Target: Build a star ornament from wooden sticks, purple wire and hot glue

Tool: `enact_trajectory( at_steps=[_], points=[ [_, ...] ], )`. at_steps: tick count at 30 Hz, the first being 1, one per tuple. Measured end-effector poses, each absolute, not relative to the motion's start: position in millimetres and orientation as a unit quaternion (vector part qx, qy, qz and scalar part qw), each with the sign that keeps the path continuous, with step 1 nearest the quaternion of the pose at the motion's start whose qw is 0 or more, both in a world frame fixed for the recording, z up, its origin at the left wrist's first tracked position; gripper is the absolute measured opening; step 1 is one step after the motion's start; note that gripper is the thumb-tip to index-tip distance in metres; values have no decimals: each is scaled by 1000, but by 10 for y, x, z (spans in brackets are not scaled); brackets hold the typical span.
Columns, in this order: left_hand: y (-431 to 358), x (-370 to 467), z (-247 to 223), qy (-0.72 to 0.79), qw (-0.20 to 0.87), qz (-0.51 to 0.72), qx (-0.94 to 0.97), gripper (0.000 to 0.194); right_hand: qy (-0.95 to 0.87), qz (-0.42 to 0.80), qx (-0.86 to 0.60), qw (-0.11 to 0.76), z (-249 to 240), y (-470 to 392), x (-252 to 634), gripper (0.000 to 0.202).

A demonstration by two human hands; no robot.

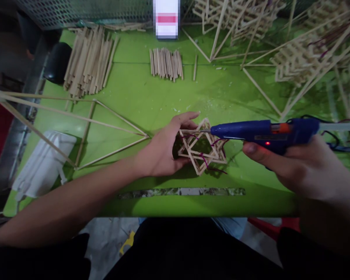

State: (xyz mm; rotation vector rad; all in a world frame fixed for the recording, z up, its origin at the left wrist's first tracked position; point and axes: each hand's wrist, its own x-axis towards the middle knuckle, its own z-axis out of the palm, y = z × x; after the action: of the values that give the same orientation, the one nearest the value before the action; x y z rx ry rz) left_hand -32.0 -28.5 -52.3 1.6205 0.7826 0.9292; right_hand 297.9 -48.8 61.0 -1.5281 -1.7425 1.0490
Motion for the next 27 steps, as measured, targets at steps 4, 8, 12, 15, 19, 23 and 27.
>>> enact_trajectory(
  at_steps=[4, 8, 12, 15, 19, 23, 27],
  points=[
    [-297, -301, -588, 310, 500, 410, 696, 127, -685, 356, -570, 283, 616, -516, 3056, 23],
    [-277, -318, -649, 279, 489, 420, 711, 133, -693, 351, -564, 280, 687, -513, 3045, 29],
    [-257, -341, -598, 294, 478, 407, 721, 131, -671, 387, -564, 287, 774, -507, 2959, 46],
    [-271, -345, -556, 288, 481, 410, 720, 130, -663, 372, -579, 293, 795, -504, 2923, 46],
    [-288, -353, -544, 288, 484, 412, 716, 128, -660, 364, -588, 295, 791, -514, 2937, 40],
    [-282, -367, -536, 293, 495, 394, 717, 132, -635, 374, -600, 312, 781, -554, 2996, 34],
    [-280, -365, -517, 296, 507, 396, 706, 133, -642, 352, -613, 296, 772, -562, 3034, 36]
  ],
)
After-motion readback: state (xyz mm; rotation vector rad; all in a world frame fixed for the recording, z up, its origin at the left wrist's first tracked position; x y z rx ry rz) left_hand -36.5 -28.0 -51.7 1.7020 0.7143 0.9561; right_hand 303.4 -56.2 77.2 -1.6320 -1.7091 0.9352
